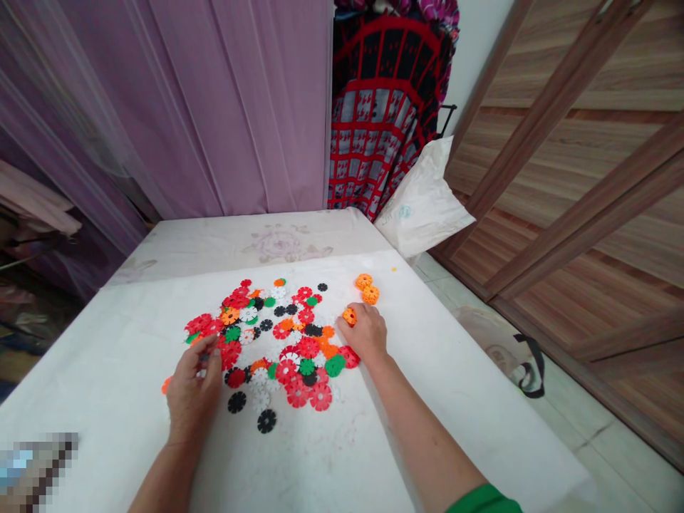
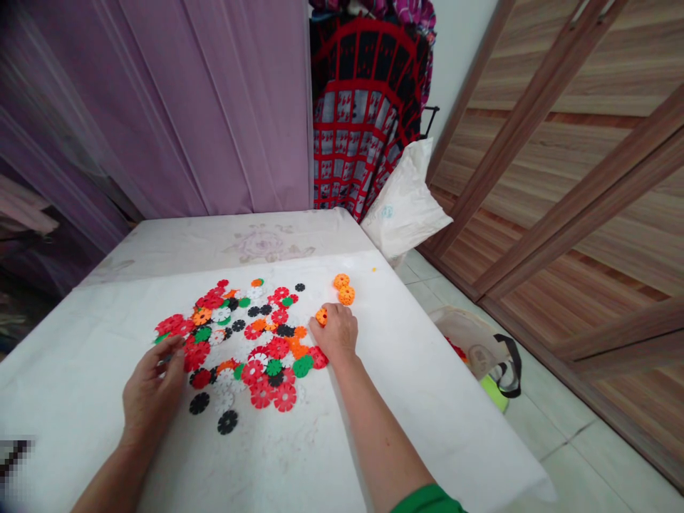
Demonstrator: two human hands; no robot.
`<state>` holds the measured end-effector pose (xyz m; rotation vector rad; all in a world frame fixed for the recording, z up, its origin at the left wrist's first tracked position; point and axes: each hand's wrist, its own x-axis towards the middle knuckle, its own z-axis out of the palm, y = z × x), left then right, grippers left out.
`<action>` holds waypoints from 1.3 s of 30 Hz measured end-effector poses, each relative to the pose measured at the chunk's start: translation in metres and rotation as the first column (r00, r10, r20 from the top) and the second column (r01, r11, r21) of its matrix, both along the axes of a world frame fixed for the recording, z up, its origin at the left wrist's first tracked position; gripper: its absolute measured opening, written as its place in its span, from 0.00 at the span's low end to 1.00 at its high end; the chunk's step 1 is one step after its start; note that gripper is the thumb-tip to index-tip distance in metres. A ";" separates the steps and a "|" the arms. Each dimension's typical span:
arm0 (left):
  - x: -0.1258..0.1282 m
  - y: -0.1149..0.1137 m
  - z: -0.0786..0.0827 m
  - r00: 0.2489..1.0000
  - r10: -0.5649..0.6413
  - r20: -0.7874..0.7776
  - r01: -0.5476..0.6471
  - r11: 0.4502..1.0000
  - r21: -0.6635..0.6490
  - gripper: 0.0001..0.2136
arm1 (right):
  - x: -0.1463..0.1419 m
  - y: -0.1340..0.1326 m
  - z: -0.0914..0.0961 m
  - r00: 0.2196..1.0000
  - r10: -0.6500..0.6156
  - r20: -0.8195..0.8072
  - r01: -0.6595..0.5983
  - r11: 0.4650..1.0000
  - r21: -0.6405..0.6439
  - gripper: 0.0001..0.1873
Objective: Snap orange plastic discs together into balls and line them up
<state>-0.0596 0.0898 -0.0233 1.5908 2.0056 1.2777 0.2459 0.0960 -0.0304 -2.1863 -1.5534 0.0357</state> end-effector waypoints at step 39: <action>0.108 0.026 -0.002 0.536 -0.574 -0.620 0.512 0.804 -0.302 0.22 | 0.012 0.001 -0.038 0.979 0.197 -0.060 -0.135 0.832 0.538 0.17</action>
